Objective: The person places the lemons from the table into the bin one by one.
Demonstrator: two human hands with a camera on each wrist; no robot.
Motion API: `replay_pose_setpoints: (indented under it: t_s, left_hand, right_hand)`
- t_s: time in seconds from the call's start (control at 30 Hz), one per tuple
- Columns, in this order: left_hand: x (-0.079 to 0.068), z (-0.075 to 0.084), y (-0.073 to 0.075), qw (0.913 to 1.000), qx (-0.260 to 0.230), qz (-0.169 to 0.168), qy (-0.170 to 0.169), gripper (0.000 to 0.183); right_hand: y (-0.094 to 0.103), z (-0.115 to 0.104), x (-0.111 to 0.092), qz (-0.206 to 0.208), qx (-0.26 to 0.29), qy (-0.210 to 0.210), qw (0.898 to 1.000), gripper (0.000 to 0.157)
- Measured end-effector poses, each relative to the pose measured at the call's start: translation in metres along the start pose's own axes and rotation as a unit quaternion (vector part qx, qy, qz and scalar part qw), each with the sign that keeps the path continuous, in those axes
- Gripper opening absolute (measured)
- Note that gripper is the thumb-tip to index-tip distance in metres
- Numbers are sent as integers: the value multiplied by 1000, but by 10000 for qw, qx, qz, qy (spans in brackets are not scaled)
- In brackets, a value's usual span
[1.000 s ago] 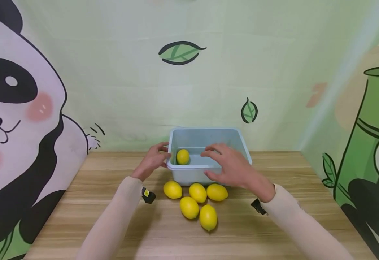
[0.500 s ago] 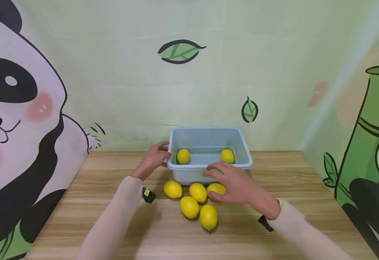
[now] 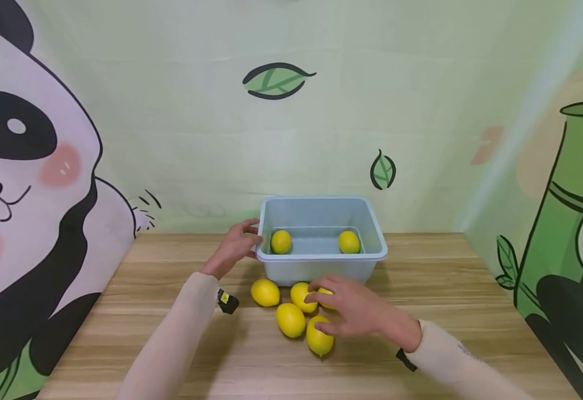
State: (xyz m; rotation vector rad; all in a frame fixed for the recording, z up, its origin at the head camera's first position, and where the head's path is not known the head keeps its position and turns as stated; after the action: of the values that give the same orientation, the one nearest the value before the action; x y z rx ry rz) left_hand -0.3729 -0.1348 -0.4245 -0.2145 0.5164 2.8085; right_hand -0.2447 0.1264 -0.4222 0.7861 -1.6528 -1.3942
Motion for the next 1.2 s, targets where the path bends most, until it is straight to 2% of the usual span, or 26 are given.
replay_pose_setpoints:
  t_s: [0.3,0.43,0.8,1.2]
  left_hand:
    - [-3,-1,0,10000,-5,-32,51,62]
    - [-3,-1,0,10000,17,-34,71,62]
    - [-3,0,1,9999,72,-17,91,61]
    - [-3,0,0,10000,-41,-34,-15,62]
  right_hand:
    - [-24,-4,-3,-990,356,-431,9935,42]
    - [-33,-4,-5,-1103,426,-431,9920,41]
    - [-54,-7,-7,-1191,292,-27,9924,43]
    - [-75,-4,-12,-1804,610,-205,9815,43]
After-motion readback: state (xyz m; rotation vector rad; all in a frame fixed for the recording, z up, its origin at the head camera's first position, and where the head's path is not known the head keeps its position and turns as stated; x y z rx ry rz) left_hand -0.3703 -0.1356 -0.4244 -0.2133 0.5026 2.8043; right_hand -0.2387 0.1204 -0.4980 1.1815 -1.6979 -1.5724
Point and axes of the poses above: each hand's wrist, its own x-axis towards the middle knuckle, its own y-axis out of the back of the hand, z = x × y, the point moved 3 cm from there along x, towards the middle knuckle, and after that the axes turned 5 degrees about -z, right-handed, at the moved point
